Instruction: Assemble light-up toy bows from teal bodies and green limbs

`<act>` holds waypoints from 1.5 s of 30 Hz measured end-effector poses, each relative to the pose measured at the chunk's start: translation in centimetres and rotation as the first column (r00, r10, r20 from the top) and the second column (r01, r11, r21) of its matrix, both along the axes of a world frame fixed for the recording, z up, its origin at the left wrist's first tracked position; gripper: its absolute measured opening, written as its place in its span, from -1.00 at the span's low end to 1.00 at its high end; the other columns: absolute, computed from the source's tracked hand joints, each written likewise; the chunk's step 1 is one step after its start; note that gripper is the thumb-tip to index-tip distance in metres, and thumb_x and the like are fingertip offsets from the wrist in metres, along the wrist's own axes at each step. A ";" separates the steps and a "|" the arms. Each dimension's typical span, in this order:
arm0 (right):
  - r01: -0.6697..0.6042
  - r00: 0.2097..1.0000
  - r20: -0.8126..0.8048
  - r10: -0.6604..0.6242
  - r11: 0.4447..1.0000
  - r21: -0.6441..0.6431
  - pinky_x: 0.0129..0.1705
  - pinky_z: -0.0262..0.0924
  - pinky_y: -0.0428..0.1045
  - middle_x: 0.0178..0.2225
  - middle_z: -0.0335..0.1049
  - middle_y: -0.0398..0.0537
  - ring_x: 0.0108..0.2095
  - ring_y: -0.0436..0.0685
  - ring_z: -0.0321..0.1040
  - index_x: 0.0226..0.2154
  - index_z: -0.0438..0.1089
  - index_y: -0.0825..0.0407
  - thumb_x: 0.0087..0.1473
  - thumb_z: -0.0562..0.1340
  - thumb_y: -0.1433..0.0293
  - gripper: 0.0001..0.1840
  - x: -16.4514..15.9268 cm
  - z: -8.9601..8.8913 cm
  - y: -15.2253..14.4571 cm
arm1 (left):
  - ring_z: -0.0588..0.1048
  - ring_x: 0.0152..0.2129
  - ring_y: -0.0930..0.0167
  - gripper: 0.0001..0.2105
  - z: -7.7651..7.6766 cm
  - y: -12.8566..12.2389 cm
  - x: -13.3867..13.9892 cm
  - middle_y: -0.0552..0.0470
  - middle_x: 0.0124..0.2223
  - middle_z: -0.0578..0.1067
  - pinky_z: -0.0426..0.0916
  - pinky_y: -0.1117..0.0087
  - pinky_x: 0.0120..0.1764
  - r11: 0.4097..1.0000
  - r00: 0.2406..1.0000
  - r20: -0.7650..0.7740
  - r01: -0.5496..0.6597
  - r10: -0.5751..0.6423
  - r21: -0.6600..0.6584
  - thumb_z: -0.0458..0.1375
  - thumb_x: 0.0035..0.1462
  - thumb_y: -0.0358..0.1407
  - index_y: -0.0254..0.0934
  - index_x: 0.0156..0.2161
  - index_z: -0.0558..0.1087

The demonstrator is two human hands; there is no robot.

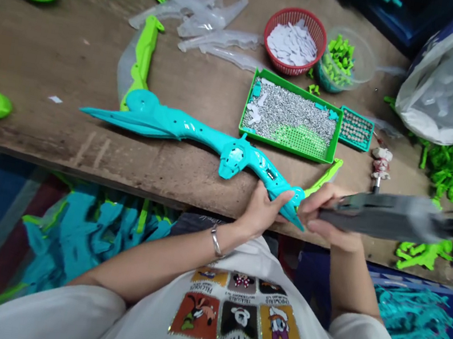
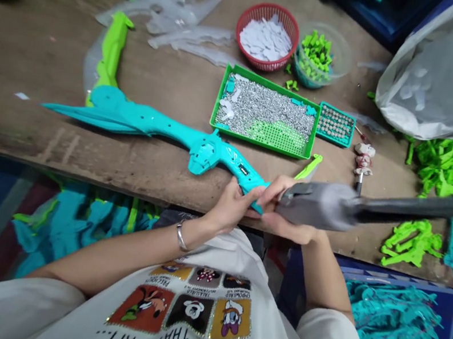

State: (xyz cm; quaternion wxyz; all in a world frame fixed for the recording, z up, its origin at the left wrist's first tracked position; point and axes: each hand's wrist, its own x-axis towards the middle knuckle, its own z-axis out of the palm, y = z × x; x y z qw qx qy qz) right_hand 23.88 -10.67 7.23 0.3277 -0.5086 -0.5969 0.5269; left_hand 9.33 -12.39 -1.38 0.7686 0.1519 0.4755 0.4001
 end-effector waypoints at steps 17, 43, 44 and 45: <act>0.502 0.854 -0.356 -0.380 0.780 0.372 -0.42 0.28 0.02 -0.62 0.21 -0.35 -0.62 0.01 0.23 -0.23 0.29 -0.12 0.05 0.34 0.00 -0.60 -4.0 -7.4 13.9 | 0.64 -0.38 0.32 -0.36 0.1 0.0 0.0 0.00 -0.16 0.60 0.66 0.18 -0.43 0.997 0.997 -0.057 0.051 -0.055 -0.060 0.47 -0.01 -0.02 -0.20 0.03 0.24; 0.451 0.871 -0.333 -0.360 0.855 0.255 -0.46 0.33 0.10 -0.61 0.30 -0.30 -0.62 0.08 0.29 -0.24 0.35 -0.12 0.11 0.36 0.22 -0.78 -1.3 -0.7 1.2 | 0.67 -0.31 0.24 -0.36 0.6 0.2 0.0 -0.06 -0.09 0.62 0.64 0.26 -0.48 0.998 0.999 -0.030 0.016 -0.018 -0.053 0.50 -0.05 -0.05 -0.20 0.01 0.27; 0.454 0.872 -0.325 -0.367 0.855 0.251 -0.46 0.33 0.10 -0.61 0.30 -0.30 -0.61 0.09 0.30 -0.24 0.35 -0.12 0.11 0.37 0.22 -0.77 -1.3 -1.1 0.9 | 0.67 -0.31 0.25 -0.36 0.6 0.2 0.0 -0.06 -0.09 0.62 0.63 0.26 -0.48 0.999 0.999 -0.037 0.018 -0.020 -0.050 0.50 -0.06 -0.05 -0.20 0.01 0.28; 0.454 0.871 -0.328 -0.366 0.855 0.251 -0.46 0.33 0.09 -0.61 0.31 -0.31 -0.61 0.09 0.31 -0.22 0.34 -0.12 0.11 0.37 0.23 -0.77 -1.2 -1.5 0.8 | 0.67 -0.32 0.25 -0.35 0.6 0.2 0.0 -0.05 -0.09 0.62 0.63 0.26 -0.48 0.999 0.999 -0.041 0.020 -0.022 -0.045 0.49 -0.06 -0.04 -0.19 0.02 0.28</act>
